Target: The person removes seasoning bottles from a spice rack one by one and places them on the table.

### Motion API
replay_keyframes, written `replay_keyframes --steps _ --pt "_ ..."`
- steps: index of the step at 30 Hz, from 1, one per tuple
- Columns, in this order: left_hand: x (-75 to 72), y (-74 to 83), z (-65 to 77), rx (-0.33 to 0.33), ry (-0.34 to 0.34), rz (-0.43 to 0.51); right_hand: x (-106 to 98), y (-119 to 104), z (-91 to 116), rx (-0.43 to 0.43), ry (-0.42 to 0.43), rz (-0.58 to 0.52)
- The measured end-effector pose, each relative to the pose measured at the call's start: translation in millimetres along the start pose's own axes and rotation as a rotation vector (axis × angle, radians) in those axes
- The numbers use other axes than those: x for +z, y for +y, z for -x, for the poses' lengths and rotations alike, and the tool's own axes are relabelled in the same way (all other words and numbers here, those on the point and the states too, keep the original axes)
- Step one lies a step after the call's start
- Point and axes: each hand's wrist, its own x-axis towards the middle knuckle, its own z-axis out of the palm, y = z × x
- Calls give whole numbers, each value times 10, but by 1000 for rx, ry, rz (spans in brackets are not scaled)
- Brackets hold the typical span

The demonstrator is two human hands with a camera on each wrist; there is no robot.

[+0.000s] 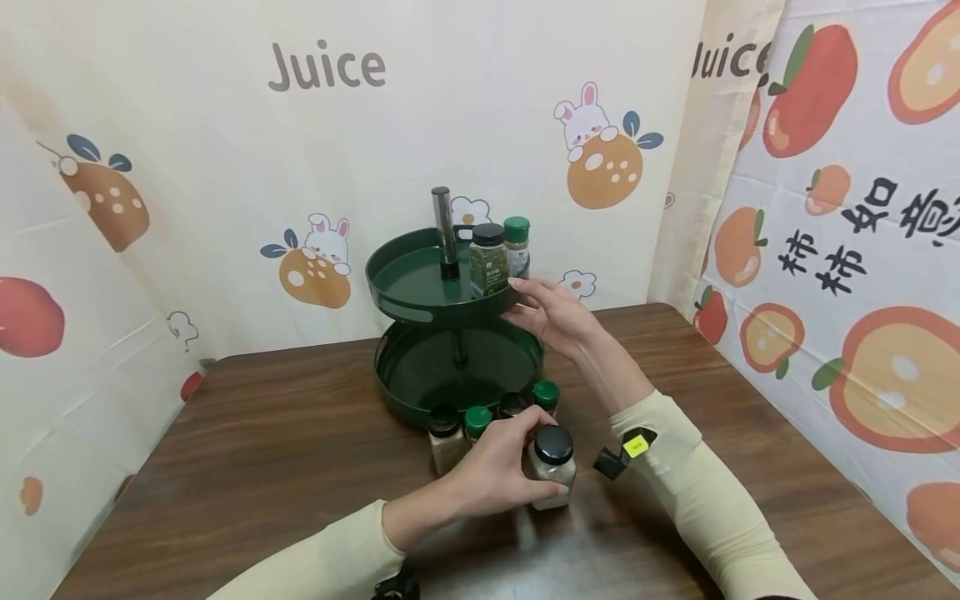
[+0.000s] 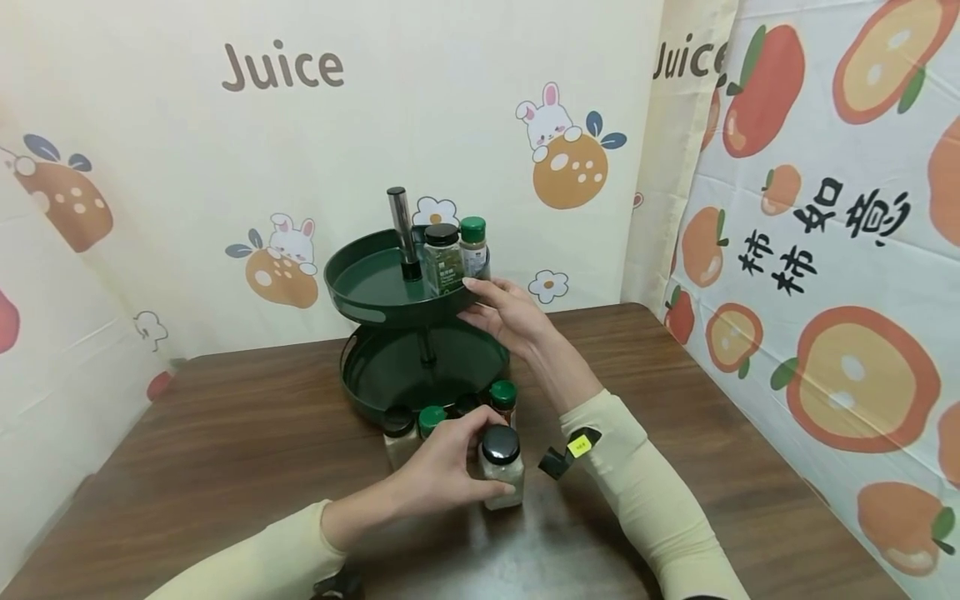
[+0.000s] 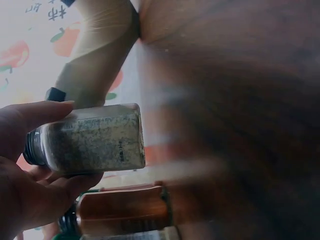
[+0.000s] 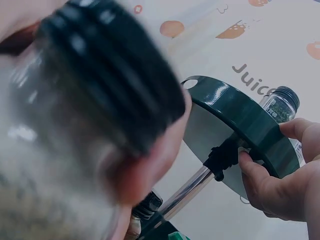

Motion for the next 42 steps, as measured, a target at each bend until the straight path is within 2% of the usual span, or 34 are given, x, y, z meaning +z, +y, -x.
replay_keyframes --steps 4,10,19,32,37,42 --pt "24 -47 1 -21 -14 -10 8 -2 -2 0 1 6" --pt "29 -88 -14 -11 -11 -43 5 1 -8 -3 -1 14" --pt "41 -124 -2 -9 -45 -54 5 8 -6 7 4 0" --pt "14 -78 -7 -18 -81 -132 -20 -2 -19 4 -12 -43" --pt "-6 -54 -5 -24 -101 -170 -81 -3 -46 -29 23 -78" --pt "-27 -36 8 -37 -122 -180 -117 2 -75 -28 63 -51"
